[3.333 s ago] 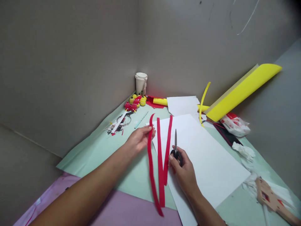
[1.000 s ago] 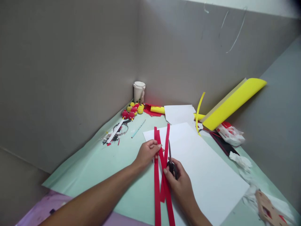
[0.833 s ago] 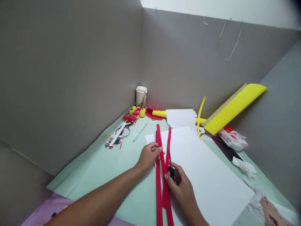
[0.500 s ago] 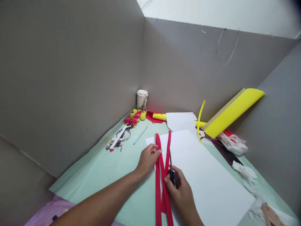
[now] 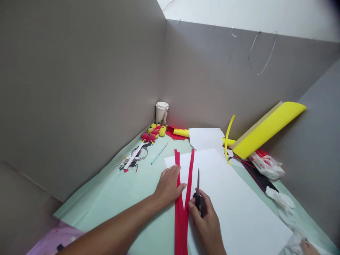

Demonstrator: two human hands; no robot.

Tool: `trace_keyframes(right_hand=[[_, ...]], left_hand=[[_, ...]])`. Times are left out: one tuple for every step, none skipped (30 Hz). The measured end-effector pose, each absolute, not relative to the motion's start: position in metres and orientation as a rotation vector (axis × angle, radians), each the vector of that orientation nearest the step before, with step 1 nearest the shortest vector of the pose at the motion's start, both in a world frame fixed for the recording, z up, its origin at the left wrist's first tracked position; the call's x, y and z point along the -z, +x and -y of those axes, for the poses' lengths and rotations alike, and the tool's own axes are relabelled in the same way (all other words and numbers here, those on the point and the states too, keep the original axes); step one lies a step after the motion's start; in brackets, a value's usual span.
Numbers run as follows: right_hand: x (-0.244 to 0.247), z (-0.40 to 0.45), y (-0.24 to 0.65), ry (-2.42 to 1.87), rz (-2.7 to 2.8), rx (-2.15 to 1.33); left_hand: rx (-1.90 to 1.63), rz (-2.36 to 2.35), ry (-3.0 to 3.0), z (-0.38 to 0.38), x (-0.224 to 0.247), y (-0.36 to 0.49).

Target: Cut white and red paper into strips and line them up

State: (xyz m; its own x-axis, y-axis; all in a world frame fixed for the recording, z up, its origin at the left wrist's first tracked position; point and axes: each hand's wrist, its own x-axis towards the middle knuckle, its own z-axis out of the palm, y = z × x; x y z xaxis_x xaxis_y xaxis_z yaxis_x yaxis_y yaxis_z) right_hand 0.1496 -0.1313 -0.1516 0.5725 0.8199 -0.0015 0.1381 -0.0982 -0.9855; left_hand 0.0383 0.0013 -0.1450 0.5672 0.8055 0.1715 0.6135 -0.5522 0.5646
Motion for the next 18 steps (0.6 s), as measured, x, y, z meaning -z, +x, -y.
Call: trace_keyframes(right_hand=[[0.152, 0.131, 0.15, -1.582, 0.833, -0.71], [0.153, 0.132, 0.151, -1.577, 0.843, -0.715], [0.154, 0.132, 0.151, -1.58, 0.856, -0.707], [0.155, 0.133, 0.152, -1.593, 0.872, -0.682], [0.156, 0.133, 0.152, -1.616, 0.896, -0.642], [0.156, 0.134, 0.151, -1.645, 0.933, -0.591], [0.157, 0.135, 0.151, -1.672, 0.982, -0.541], [0.158, 0.135, 0.15, -1.695, 1.039, -0.496], [0.159, 0.136, 0.149, -1.712, 1.096, -0.458], [0.16, 0.136, 0.148, -1.723, 1.153, -0.43], [0.161, 0.136, 0.147, -1.734, 1.205, -0.406], [0.162, 0.136, 0.146, -1.743, 1.252, -0.383], [0.162, 0.136, 0.146, -1.749, 1.295, -0.362], [0.163, 0.136, 0.145, -1.749, 1.336, -0.346], [0.163, 0.137, 0.145, -1.741, 1.373, -0.337], [0.164, 0.137, 0.146, -1.731, 1.401, -0.33], [0.164, 0.137, 0.146, -1.718, 1.423, -0.321], [0.164, 0.138, 0.146, -1.706, 1.444, -0.314]], left_hand=[[-0.551, -1.135, 2.392, -0.001, 0.146, 0.038], [-0.527, -1.132, 2.42, 0.0, 0.146, 0.038], [-0.507, -1.129, 2.441, 0.0, 0.146, 0.038], [-0.491, -1.125, 2.457, 0.0, 0.145, 0.038], [-0.476, -1.122, 2.468, 0.001, 0.144, 0.039], [-0.455, -1.114, 2.476, 0.001, 0.143, 0.039], [-0.436, -1.108, 2.481, 0.001, 0.142, 0.039], [-0.418, -1.099, 2.487, 0.001, 0.14, 0.039], [-0.402, -1.088, 2.493, 0.002, 0.139, 0.039], [-0.391, -1.078, 2.498, 0.002, 0.139, 0.04], [-0.385, -1.068, 2.501, 0.002, 0.139, 0.04], [-0.384, -1.058, 2.502, 0.002, 0.14, 0.04], [-0.386, -1.049, 2.504, 0.002, 0.142, 0.039], [-0.391, -1.043, 2.506, 0.001, 0.143, 0.039], [-0.398, -1.038, 2.509, 0.001, 0.145, 0.039], [-0.405, -1.034, 2.511, 0.0, 0.146, 0.04], [-0.405, -1.03, 2.514, 0.0, 0.147, 0.04], [-0.403, -1.031, 2.515, 0.0, 0.147, 0.04]])
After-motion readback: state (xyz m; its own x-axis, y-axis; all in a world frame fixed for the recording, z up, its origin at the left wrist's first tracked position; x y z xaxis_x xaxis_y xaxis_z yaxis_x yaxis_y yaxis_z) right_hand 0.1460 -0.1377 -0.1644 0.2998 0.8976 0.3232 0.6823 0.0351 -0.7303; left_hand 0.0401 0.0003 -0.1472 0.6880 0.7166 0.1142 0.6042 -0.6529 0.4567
